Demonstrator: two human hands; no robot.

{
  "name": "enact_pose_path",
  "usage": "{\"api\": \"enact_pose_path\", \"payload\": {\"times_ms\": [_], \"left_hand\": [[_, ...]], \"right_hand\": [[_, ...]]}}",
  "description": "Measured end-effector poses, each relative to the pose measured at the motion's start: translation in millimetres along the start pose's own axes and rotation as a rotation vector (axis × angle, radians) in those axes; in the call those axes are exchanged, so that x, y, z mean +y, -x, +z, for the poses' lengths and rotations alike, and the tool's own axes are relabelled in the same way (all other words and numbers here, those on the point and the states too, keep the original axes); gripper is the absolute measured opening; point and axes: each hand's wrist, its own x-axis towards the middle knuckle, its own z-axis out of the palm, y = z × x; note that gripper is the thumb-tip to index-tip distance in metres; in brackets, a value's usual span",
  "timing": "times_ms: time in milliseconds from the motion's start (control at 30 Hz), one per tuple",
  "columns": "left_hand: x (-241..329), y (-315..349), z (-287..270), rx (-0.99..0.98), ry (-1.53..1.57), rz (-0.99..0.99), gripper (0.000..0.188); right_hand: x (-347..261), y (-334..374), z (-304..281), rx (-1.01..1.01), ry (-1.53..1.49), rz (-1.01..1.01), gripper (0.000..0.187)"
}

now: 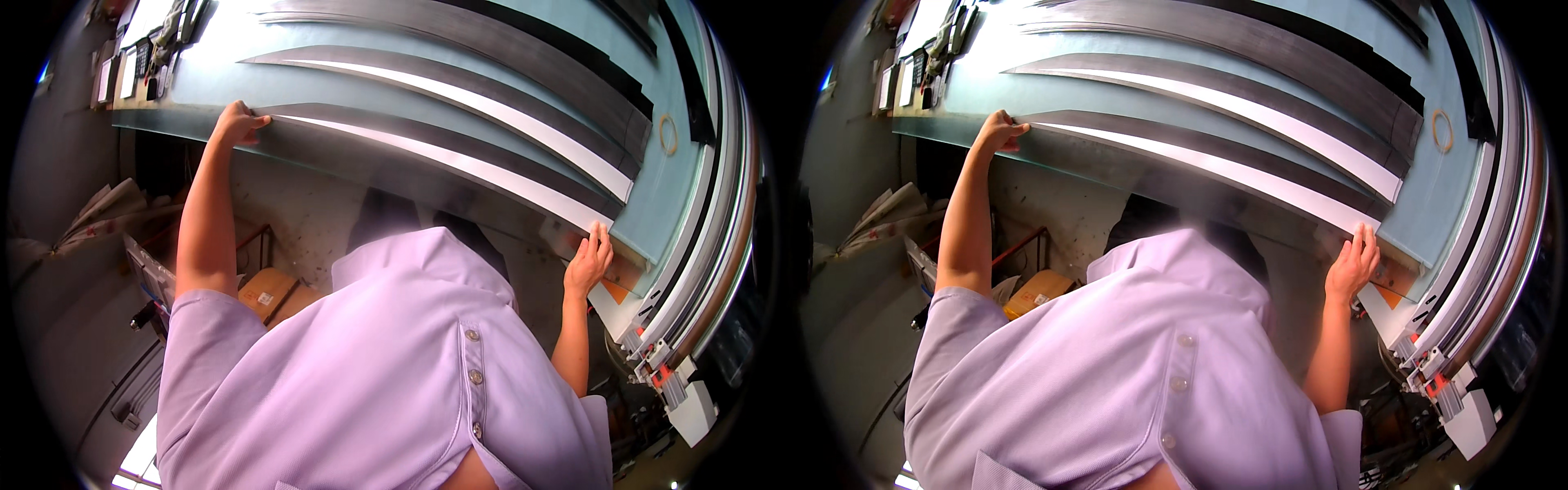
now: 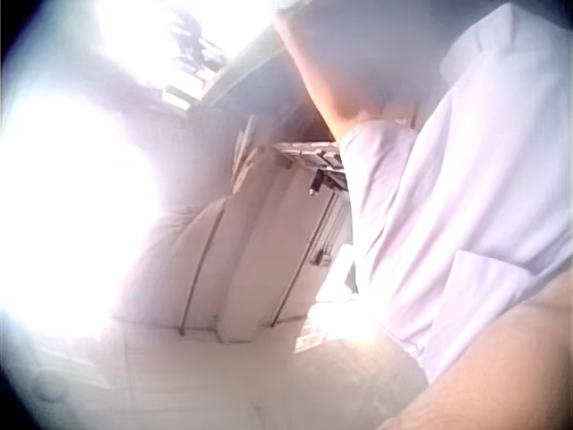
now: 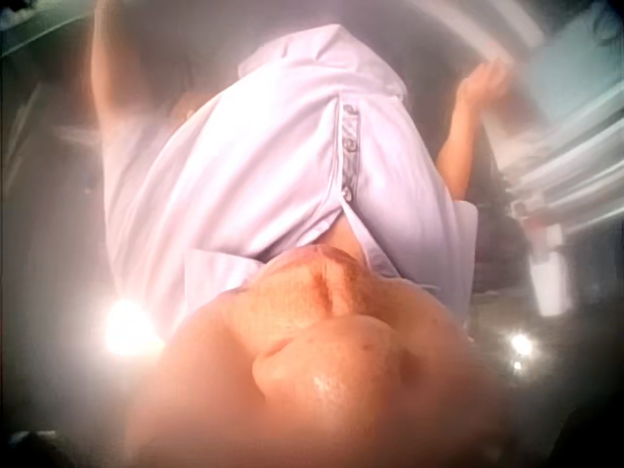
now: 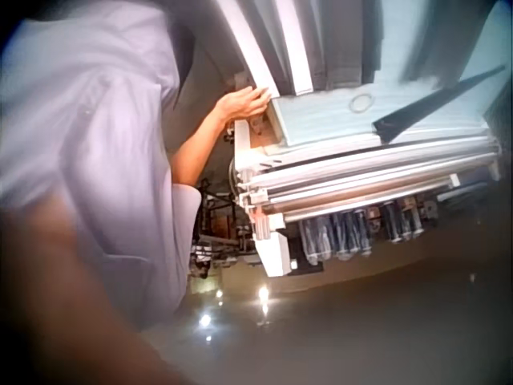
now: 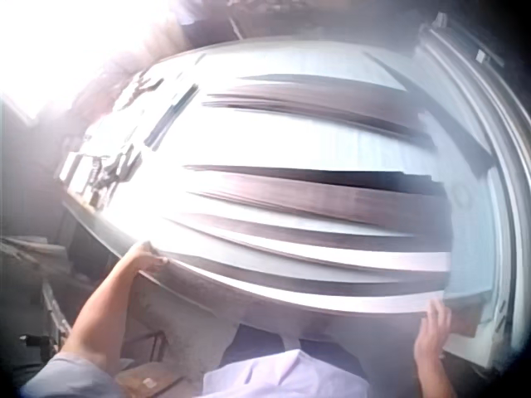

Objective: The person repeatedly picks up long, thin metal profiles from a stack and places them onto a light blue workbench. They align each profile parallel to others already on the surface, smoothing them down with their hands to ensure they are flat and straight.

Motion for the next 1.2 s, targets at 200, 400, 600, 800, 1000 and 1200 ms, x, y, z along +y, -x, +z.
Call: {"api": "enact_pose_path", "payload": {"times_ms": [200, 400, 600, 800, 1000, 1200], "left_hand": [[-1, 16, 5, -0.008, 0.204, 0.075, 0.063], [18, 27, 29, 0.161, -0.324, 0.076, 0.078], [-8, 2, 15, 0.154, -0.138, 0.092, 0.053], [58, 81, 101, 0.609, -0.166, 0.555, 0.027], [127, 154, 193, 0.311, -0.270, 1.247, 0.055], [136, 140, 183, 0.239, -0.111, 1.265, 0.018]], "right_hand": [[6, 3, 1, 0.001, -0.006, 0.023, 0.042], [5, 3, 1, 0.011, -0.019, 0.012, 0.042], [12, 0, 4, 0.047, -0.002, -0.010, 0.040], [-52, -61, -26, -0.002, -0.369, -0.098, 0.053], [-85, -92, -17, -0.239, -0.319, -0.188, 0.061], [-86, -99, -17, -0.125, -0.417, -0.081, 0.019]]}}
